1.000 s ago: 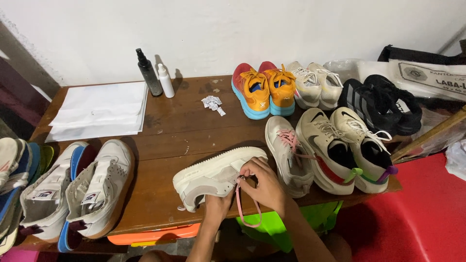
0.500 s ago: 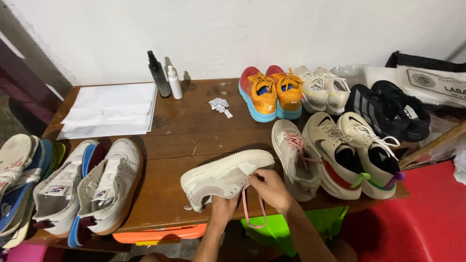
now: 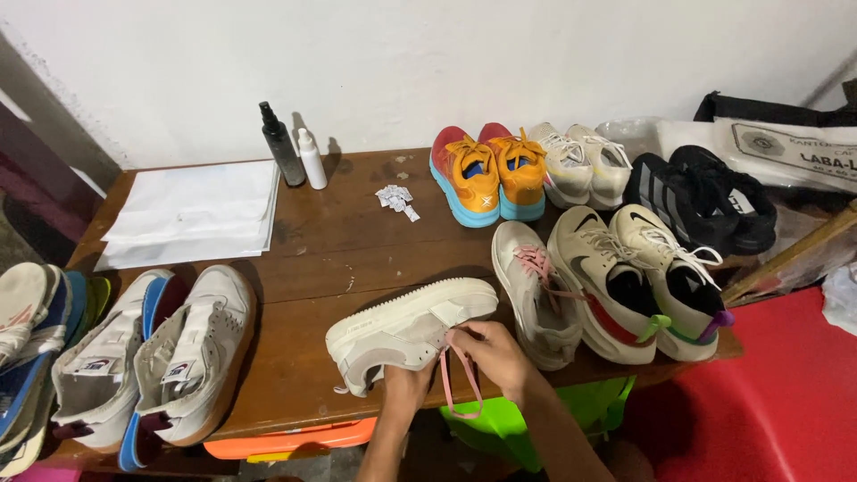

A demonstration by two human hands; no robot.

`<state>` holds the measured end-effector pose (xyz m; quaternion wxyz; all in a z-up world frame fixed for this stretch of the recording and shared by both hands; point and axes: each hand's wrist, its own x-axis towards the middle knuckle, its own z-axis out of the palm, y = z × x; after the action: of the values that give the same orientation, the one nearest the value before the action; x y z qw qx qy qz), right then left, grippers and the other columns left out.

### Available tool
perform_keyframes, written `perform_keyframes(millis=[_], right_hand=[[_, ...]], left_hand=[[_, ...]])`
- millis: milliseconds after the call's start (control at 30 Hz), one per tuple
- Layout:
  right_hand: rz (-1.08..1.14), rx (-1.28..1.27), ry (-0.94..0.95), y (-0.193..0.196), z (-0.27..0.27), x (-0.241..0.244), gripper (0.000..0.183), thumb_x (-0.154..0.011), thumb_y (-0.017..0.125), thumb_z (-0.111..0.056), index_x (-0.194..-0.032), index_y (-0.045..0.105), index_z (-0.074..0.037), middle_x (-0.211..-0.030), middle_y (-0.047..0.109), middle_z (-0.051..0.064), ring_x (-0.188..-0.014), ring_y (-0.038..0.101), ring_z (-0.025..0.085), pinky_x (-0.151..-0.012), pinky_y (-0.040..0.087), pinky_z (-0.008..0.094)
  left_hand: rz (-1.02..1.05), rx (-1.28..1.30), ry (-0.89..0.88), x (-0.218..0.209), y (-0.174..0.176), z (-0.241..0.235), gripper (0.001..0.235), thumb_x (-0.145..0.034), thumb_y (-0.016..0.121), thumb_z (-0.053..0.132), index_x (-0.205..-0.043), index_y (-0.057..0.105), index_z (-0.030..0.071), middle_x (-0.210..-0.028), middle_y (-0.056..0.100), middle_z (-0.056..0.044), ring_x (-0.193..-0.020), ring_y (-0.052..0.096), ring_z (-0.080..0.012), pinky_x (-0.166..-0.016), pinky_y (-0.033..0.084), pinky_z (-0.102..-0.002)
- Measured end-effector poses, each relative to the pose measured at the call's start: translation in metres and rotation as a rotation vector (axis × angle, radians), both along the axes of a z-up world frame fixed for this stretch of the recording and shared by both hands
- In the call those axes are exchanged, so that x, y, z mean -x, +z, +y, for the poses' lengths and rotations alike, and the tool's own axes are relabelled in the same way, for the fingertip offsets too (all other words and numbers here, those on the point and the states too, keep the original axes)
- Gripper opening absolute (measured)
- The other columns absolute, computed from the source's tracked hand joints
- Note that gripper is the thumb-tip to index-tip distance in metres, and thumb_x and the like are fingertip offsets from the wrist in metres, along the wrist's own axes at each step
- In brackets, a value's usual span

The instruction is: The person laces a white sneaker with pink shoelaces. They thread the laces through the eyelets, pull them tight, and tie a knot at the top.

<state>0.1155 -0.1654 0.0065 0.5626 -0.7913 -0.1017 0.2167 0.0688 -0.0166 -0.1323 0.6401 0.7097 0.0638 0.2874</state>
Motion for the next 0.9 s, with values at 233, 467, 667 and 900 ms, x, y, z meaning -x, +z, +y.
perform_keyframes(millis=[233, 467, 667, 900], right_hand=[[-0.214, -0.004, -0.026, 0.003, 0.0, 0.015, 0.027, -0.098, 0.059, -0.028, -0.086, 0.075, -0.01, -0.081, 0.073, -0.003, -0.08, 0.061, 0.007, -0.079, 0.046, 0.023], [-0.664, 0.043, -0.005, -0.026, -0.011, 0.023, 0.015, -0.096, 0.054, -0.013, -0.097, 0.068, -0.011, -0.094, 0.071, 0.002, -0.093, 0.066, 0.019, -0.083, 0.048, 0.031], [-0.695, 0.05, -0.241, -0.054, -0.011, 0.063, 0.006, -0.092, 0.066, -0.014, -0.089, 0.069, -0.01, -0.075, 0.061, 0.0, -0.064, 0.053, 0.012, -0.055, 0.045, 0.027], [-0.395, 0.223, -0.238, -0.059, -0.007, 0.059, 0.04, -0.093, 0.061, -0.047, -0.114, 0.072, -0.015, -0.094, 0.079, 0.004, -0.088, 0.072, 0.02, -0.072, 0.056, 0.034]], left_hand=[[0.301, 0.008, -0.083, 0.019, 0.056, 0.001, 0.054, -0.085, 0.077, 0.037, -0.133, 0.068, 0.012, -0.137, 0.071, -0.009, -0.13, 0.063, -0.0239, -0.111, 0.047, -0.037], [0.318, 0.022, -0.111, 0.019, 0.064, 0.004, 0.045, -0.082, 0.081, 0.035, -0.12, 0.076, 0.012, -0.124, 0.079, -0.005, -0.122, 0.069, -0.019, -0.108, 0.048, -0.031], [0.288, -0.012, -0.118, 0.02, 0.053, 0.005, 0.053, -0.084, 0.08, 0.034, -0.129, 0.069, 0.01, -0.133, 0.073, -0.009, -0.128, 0.065, -0.0226, -0.111, 0.045, -0.034], [0.336, 0.036, -0.129, 0.025, 0.079, 0.001, 0.051, -0.082, 0.079, 0.039, -0.124, 0.073, 0.012, -0.128, 0.077, -0.005, -0.125, 0.068, -0.0193, -0.109, 0.048, -0.032]])
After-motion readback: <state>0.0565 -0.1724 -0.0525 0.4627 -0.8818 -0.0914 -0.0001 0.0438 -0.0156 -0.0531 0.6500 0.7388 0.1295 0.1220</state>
